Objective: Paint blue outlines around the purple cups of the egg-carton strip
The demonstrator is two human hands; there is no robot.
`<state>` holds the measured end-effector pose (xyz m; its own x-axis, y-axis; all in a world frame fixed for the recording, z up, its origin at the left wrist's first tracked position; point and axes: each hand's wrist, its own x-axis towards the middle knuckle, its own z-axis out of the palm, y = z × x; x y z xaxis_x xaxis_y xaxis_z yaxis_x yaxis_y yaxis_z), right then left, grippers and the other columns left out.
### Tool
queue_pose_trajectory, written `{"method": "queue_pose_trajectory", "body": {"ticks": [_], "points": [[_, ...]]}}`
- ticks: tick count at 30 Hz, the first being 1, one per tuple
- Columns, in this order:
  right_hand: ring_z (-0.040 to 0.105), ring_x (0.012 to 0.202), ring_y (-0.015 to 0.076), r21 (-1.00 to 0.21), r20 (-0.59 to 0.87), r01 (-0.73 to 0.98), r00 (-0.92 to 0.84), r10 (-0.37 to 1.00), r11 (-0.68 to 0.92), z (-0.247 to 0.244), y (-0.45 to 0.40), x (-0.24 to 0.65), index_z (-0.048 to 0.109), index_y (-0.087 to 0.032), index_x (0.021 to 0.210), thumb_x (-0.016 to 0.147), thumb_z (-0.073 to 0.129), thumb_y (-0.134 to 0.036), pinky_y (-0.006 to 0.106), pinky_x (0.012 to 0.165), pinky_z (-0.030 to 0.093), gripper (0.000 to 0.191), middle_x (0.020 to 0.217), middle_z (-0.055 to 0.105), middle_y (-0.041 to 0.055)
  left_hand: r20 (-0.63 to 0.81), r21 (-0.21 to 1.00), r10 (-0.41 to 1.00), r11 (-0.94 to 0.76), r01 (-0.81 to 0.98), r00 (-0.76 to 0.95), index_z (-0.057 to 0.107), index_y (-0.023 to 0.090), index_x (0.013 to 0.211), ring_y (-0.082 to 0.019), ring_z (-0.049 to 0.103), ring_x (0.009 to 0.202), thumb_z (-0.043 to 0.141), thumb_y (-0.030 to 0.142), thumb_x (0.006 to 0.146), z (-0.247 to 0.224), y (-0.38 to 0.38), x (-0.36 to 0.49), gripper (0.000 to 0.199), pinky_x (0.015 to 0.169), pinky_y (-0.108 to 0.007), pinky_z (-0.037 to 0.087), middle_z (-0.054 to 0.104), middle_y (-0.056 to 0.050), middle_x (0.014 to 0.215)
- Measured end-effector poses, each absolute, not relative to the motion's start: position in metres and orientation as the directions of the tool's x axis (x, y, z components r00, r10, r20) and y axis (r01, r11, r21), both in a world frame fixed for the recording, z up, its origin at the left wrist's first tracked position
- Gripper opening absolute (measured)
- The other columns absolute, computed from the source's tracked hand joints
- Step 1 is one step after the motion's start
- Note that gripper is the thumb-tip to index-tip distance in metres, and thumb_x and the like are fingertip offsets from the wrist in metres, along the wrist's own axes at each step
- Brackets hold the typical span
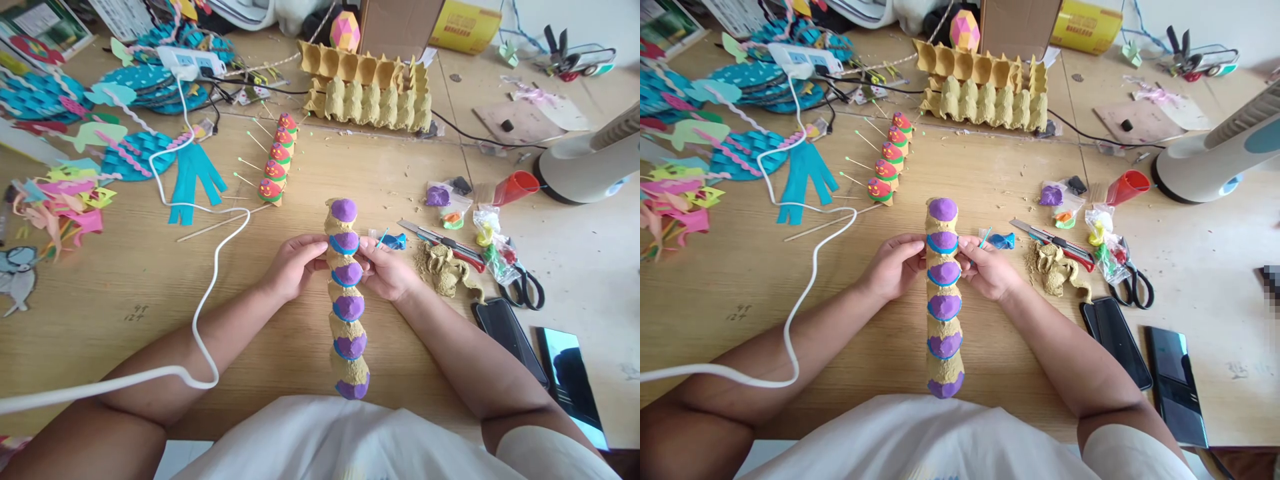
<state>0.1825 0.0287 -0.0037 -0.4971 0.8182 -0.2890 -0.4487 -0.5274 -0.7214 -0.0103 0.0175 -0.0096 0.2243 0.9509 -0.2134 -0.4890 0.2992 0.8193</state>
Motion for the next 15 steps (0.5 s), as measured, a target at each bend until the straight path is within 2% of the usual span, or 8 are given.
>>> {"method": "queue_pose_trajectory", "body": {"ticks": [4,9,13,15], "points": [[0.027,0.05,0.0054,-0.725,-0.303,-0.441,-0.484,0.821,-0.528,-0.004,0.0269,0.1824,0.054,-0.02,0.072,0.071,0.094,-0.05,0.021,0.049,0.02,0.05,0.054,0.044,-0.0087,-0.223,0.8,0.926,0.352,-0.486,0.304,0.081,0.016,0.088,-0.018,0.073,0.072,0.091,0.05,0.075,-0.0059,0.0178,-0.0083,0.038,0.068,-0.028,0.056,0.08,-0.008,0.083],[0.031,0.05,0.0063,-0.729,-0.303,-0.428,-0.498,0.812,-0.535,-0.0019,0.0246,0.1818,0.05,-0.021,0.071,0.072,0.093,-0.051,0.022,0.049,0.02,0.053,0.053,0.046,-0.0083,-0.299,0.735,0.901,0.427,-0.527,0.313,0.078,0.016,0.083,-0.018,0.072,0.073,0.096,0.046,0.07,-0.0035,0.0168,-0.0074,0.037,0.07,-0.029,0.057,0.079,-0.006,0.083],[0.032,0.048,0.0062,-0.714,-0.308,-0.432,-0.513,0.801,-0.551,-0.0004,0.0246,0.1817,0.054,-0.02,0.075,0.073,0.091,-0.055,0.022,0.049,0.019,0.051,0.053,0.048,-0.0081,-0.314,0.703,0.871,0.481,-0.523,0.378,0.08,0.016,0.089,-0.021,0.075,0.077,0.093,0.049,0.072,-0.0019,0.016,-0.0073,0.039,0.07,-0.032,0.06,0.082,-0.008,0.091],[0.031,0.048,0.0058,-0.716,-0.311,-0.428,-0.513,0.8,-0.552,-0.0004,0.0247,0.1818,0.054,-0.02,0.074,0.073,0.091,-0.054,0.022,0.049,0.018,0.051,0.052,0.048,-0.0081,-0.324,0.686,0.856,0.506,-0.522,0.403,0.08,0.017,0.09,-0.022,0.075,0.075,0.091,0.052,0.073,-0.0015,0.0159,-0.0066,0.04,0.067,-0.032,0.06,0.081,-0.008,0.088]]}}
